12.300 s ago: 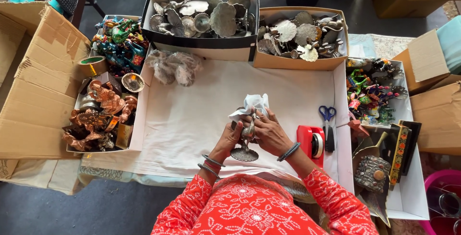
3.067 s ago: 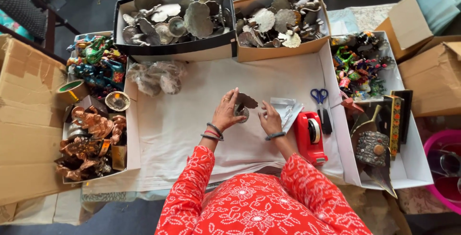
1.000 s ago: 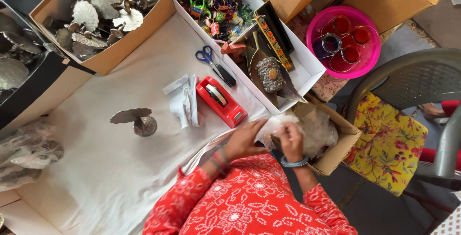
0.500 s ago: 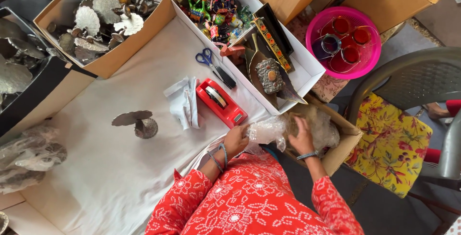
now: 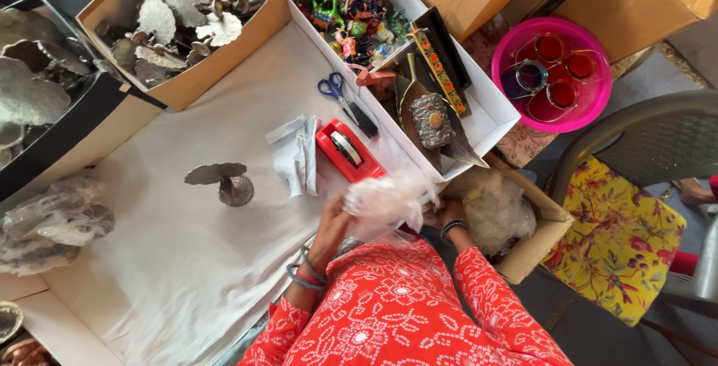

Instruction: The person unwraps a small decorative item from bubble wrap and places it in a box. They then pick up a silver metal leaf-shaped decoration, wipe it with a white cloth, and wrap it in bubble wrap. The person handles the bubble wrap and the decoration with their hands throughout the process.

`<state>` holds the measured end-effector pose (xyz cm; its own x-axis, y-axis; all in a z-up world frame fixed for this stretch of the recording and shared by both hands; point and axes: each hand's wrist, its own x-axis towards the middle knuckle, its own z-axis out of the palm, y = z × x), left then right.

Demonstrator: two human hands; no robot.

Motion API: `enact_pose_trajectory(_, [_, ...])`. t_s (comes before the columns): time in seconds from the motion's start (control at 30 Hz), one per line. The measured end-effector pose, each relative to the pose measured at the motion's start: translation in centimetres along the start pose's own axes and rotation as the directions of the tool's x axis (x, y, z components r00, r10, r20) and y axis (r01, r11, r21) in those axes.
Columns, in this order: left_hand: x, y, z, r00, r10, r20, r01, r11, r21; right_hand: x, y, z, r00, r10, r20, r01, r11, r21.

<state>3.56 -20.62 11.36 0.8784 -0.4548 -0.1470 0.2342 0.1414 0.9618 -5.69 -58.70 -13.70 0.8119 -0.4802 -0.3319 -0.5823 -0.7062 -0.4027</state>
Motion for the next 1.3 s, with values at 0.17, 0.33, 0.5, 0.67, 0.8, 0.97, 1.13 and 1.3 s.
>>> enact_pose_trajectory(0.17, [-1.0,1.2,-2.6,0.965,-0.025,-0.26,-0.038,0.971,-0.236,-0.9,-1.5,-1.4,0.992,-0.108,-0.06,0.109,0.994,0.011])
enact_pose_trajectory(0.33, [-1.6,0.6,-3.5,0.931,-0.093,-0.354,-0.03,0.944,-0.328,-8.5,-9.5,-9.4,0.956,-0.112,-0.27,0.115,0.993,-0.004])
enact_pose_trajectory(0.5, [-1.0,-1.0,-3.3,0.934,-0.088,-0.346,-0.035,0.942,-0.333,-14.2,-20.9,-17.1,0.733,-0.629,-0.259,0.667,0.739,0.091])
enact_pose_trajectory(0.67, [-0.5,-1.2,-2.4,0.959,0.007,-0.284,-0.081,0.965,-0.248,-11.3,-17.4,-13.4,0.797,-0.584,-0.158,0.604,0.777,0.175])
enact_pose_trajectory(0.8, [-0.9,2.7,0.7,0.967,0.075,-0.245,-0.121,0.976,-0.179,-10.8,-15.5,-13.7,0.732,-0.597,-0.329,0.65,0.756,0.077])
enact_pose_trajectory(0.97, [-2.3,8.4,2.9,0.947,0.225,-0.228,-0.22,0.974,0.045,-10.2,-15.8,-15.0,0.705,-0.595,-0.386,0.655,0.755,0.031])
enact_pose_trajectory(1.13, [-3.1,9.6,3.3,0.91,0.33,-0.252,-0.283,0.937,0.206,-8.7,-14.9,-14.4,0.64,-0.631,-0.44,0.685,0.727,-0.047])
enact_pose_trajectory(1.3, [-3.8,10.2,2.3,0.817,0.432,-0.382,-0.38,0.902,0.206,-7.9,-13.9,-13.6,0.613,-0.649,-0.45,0.701,0.71,-0.07])
